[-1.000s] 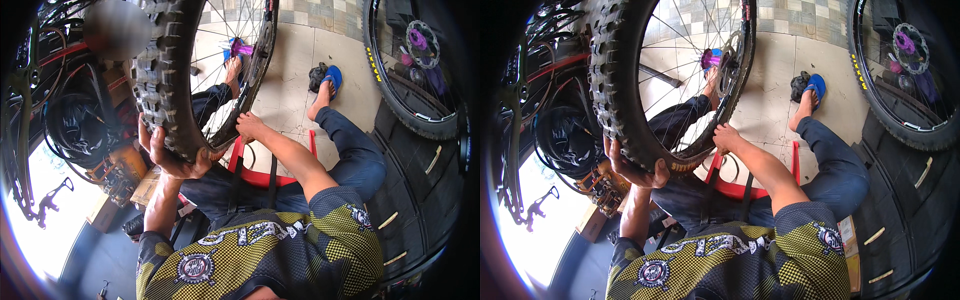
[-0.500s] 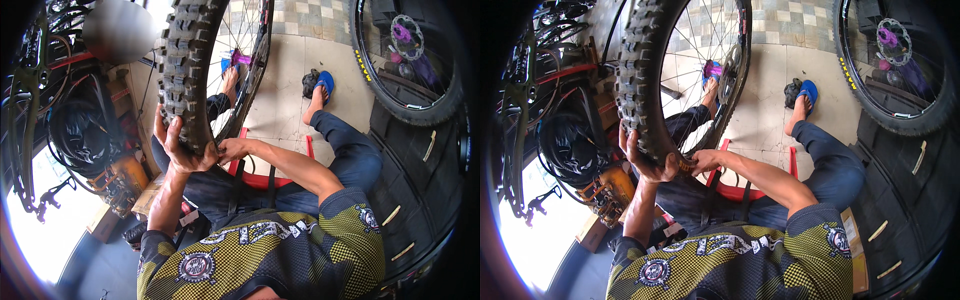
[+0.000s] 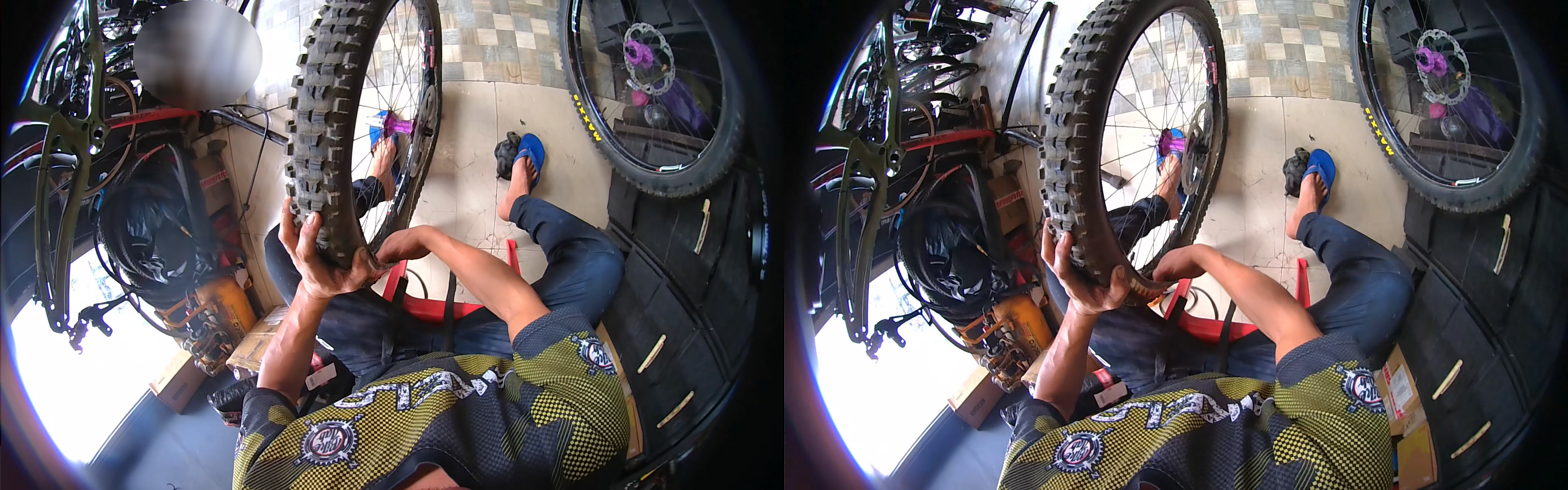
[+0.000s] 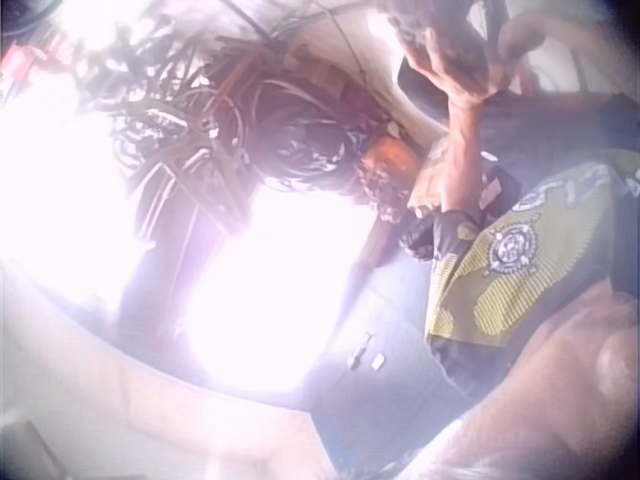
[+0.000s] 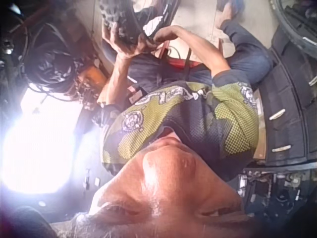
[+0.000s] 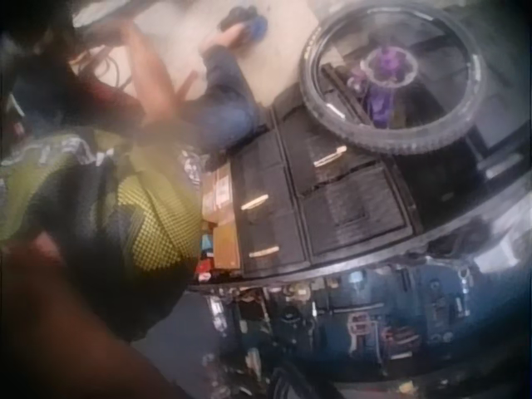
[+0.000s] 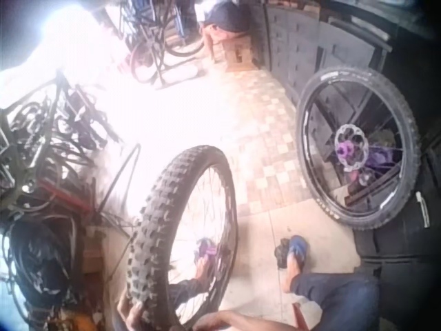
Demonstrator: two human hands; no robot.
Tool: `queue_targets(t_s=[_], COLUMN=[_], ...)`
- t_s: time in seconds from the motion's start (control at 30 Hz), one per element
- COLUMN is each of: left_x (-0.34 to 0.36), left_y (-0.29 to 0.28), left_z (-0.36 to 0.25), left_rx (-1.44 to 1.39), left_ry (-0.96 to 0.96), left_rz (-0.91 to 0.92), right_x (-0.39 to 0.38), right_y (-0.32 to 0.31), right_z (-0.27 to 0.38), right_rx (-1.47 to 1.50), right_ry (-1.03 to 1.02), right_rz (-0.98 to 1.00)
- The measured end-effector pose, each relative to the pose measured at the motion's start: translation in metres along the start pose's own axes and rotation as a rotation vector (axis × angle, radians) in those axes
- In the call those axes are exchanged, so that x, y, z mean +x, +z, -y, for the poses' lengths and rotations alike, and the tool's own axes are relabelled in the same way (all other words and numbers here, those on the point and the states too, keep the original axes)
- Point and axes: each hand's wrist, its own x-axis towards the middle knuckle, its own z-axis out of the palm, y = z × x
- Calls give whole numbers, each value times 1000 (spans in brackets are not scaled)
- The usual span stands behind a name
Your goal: The person removes a bicycle tire from a wheel using tire levers, inspects the rim and tire, then re-seats the tire onto the rim. The person later cleans a bicycle cassette with a brush and liquid at a workbench.
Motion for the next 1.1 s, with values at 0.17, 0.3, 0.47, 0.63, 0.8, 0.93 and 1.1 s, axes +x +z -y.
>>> queue_targets(t_s=[0.17, 0.3, 0.47, 0.63, 0.8, 0.93, 1.1], left_x=[-12, -10, -17, -5, -9, -8, -15], left_y=[-4, 1, 4, 7, 7, 5, 4], left_z=[8, 7, 6, -6, -10, -10, -6], left_rx=[27, -10, -17, -6, -10, 19, 11], left_ry=[-9, -6, -13, 31, 21, 22, 0], left_rz=[39, 10, -8, -21, -23, 12, 34], right_x=[30, 40, 51, 81, 88, 88, 66], right_y=[6, 5, 17, 22, 16, 8, 17], right_z=[11, -8, -29, -81, -80, -60, -33], right_rx=[-508, -665, -528, -731, -676, -447, -413], right_ry=[176, 306, 460, 321, 442, 617, 579], right_rz=[110, -51, -304, -384, -328, -343, -534])
